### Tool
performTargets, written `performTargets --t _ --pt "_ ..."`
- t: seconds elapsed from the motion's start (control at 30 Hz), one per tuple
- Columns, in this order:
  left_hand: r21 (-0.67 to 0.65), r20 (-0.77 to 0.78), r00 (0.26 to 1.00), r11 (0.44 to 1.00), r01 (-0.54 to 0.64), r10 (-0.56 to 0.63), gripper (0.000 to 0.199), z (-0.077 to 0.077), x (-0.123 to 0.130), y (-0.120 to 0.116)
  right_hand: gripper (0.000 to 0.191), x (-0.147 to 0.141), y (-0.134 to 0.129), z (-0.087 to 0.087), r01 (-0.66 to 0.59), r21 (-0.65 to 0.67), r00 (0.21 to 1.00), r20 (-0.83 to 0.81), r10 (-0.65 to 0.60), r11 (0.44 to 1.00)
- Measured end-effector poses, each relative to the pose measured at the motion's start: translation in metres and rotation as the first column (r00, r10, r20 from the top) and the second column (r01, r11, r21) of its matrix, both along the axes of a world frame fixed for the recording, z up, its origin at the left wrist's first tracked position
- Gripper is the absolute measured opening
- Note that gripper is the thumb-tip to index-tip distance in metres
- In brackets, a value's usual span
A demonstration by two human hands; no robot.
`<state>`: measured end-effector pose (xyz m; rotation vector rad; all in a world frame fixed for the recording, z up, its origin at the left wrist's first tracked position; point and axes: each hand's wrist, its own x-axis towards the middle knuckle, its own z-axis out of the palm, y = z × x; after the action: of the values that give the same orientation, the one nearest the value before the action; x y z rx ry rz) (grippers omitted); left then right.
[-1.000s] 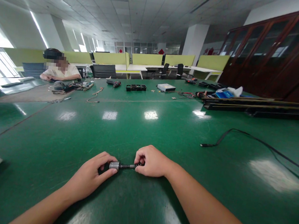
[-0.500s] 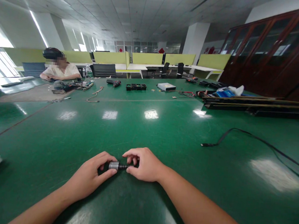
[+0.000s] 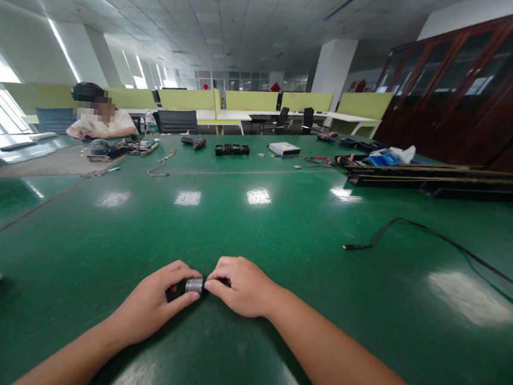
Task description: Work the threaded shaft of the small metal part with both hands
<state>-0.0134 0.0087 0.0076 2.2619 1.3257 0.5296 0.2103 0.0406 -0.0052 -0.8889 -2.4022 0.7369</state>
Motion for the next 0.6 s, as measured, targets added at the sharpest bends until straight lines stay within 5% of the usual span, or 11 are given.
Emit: performTargets --t 0.6 --pt "0.008 -0.020 1.000 1.000 -0.020 0.020 0.023 0.0023 0.0015 -0.0018 0.008 -0.0057 -0.0033 -0.0031 0.083 -0.018 0.996 -0.042 -0.084 0.996"
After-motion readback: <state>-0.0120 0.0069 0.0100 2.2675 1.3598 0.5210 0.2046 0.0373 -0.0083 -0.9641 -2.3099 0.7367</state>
